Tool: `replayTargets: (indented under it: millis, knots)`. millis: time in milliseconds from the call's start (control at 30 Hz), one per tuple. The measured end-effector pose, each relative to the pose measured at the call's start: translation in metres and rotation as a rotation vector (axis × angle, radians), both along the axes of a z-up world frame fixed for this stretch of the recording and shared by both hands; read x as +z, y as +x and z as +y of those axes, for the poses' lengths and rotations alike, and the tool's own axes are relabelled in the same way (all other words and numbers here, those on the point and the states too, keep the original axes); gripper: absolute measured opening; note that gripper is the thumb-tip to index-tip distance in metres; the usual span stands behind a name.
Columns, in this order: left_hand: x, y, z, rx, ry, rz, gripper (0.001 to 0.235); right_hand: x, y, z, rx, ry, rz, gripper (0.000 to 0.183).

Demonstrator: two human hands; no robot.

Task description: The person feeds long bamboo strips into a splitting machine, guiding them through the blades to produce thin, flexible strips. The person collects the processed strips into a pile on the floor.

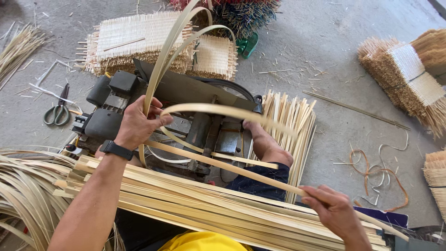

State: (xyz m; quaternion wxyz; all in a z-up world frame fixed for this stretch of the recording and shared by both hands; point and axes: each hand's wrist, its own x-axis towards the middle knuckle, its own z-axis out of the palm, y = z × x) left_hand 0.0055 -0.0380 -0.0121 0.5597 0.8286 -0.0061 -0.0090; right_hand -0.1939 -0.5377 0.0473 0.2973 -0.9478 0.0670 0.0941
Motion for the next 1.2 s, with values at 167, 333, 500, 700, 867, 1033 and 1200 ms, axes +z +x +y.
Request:
replayTargets:
  millis: [167,333,500,700,867,1033,1200]
  knots:
    - [0.030,0.008,0.009,0.067,0.081,-0.001,0.041,0.035,-0.001,0.005,0.156,-0.041,-0.382,0.030]
    - [0.071,0.025,0.035,0.148,0.126,-0.104,0.046,0.048,0.010,0.014,0.199,-0.334,-0.536,0.027]
    - [0.092,0.041,0.060,0.180,0.145,-0.385,0.052,0.059,0.014,-0.019,0.226,-0.450,-0.555,0.020]
    - [0.103,0.036,0.085,0.175,0.090,-0.502,0.050,0.049,-0.002,-0.093,-0.150,-0.640,-0.045,0.027]
    - [0.111,0.026,0.106,0.172,0.146,-0.395,0.052,0.021,-0.003,-0.148,-0.231,-0.849,0.356,0.045]
    - [0.113,0.038,0.132,0.185,0.193,-0.187,0.064,0.022,0.006,-0.166,-0.223,-0.946,0.498,0.053]
    - [0.112,0.036,0.139,0.207,0.263,-0.167,0.061,0.008,0.029,-0.138,-0.048,-0.956,0.484,0.051]
